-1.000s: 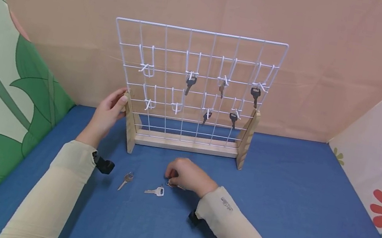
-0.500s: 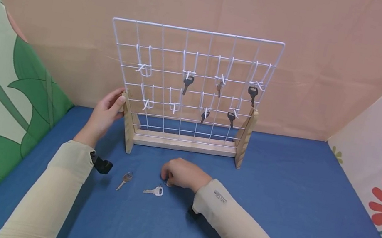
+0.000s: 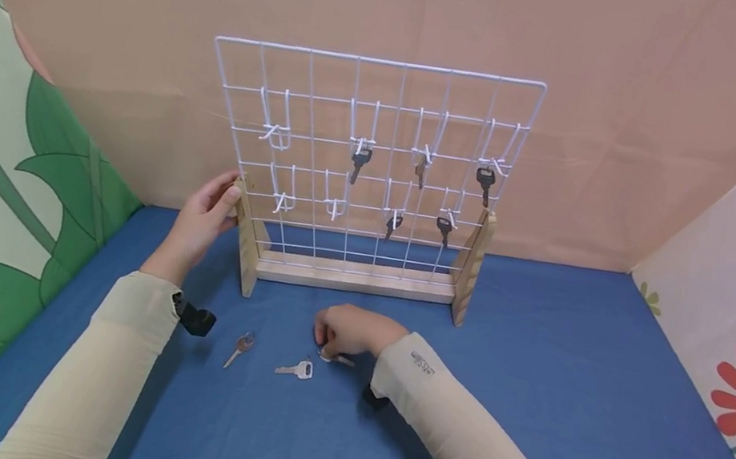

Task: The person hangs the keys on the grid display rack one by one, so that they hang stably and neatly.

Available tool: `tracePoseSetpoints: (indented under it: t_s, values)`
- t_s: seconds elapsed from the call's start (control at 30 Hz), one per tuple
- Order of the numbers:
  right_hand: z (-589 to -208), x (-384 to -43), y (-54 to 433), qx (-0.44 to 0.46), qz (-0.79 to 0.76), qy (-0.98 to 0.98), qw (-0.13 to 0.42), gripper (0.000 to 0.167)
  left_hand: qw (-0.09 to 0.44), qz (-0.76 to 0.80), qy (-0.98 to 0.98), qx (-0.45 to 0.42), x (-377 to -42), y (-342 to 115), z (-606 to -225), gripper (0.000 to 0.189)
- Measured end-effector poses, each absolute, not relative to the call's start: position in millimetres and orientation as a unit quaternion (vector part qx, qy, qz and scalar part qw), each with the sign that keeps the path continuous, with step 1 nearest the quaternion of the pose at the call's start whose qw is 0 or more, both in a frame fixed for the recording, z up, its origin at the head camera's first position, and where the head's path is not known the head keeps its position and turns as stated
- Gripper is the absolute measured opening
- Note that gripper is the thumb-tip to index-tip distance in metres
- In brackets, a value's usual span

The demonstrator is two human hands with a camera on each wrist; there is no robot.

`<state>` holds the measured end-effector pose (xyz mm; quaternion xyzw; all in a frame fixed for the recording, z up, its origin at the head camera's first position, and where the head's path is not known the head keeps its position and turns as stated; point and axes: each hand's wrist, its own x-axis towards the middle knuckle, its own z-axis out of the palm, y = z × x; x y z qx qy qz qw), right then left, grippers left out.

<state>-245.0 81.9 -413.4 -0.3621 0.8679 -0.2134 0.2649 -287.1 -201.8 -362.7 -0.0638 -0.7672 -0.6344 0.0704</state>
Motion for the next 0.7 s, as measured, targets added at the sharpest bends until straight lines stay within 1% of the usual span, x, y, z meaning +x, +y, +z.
tracePoseSetpoints:
  t_s: [0.1,0.37,0.53,0.7]
  values:
    - [-414.6,-245.5,86.7,-0.368,-0.223,0.865,0.260,0.011,0.065,-0.636,-0.767,-0.059,-286.8,-201.4,-362.5,0.057]
    - [-418.0,-246.8,100.6,-0.383,-0.275,0.855,0.218,0.016,0.061,-0.638,-0.765,-0.063,-287.5,-202.5,-363.2,0.058]
    - [-416.3,-243.1,106.6,-0.375,-0.321,0.848,0.193,0.012,0.058,-0.640,-0.764,-0.063,-288.4,-203.3,-364.0,0.059]
    - [-411.3,-241.3,107.1,-0.337,-0.406,0.836,0.153,0.006,0.052,-0.642,-0.762,-0.060,-288.1,-204.8,-361.3,0.059]
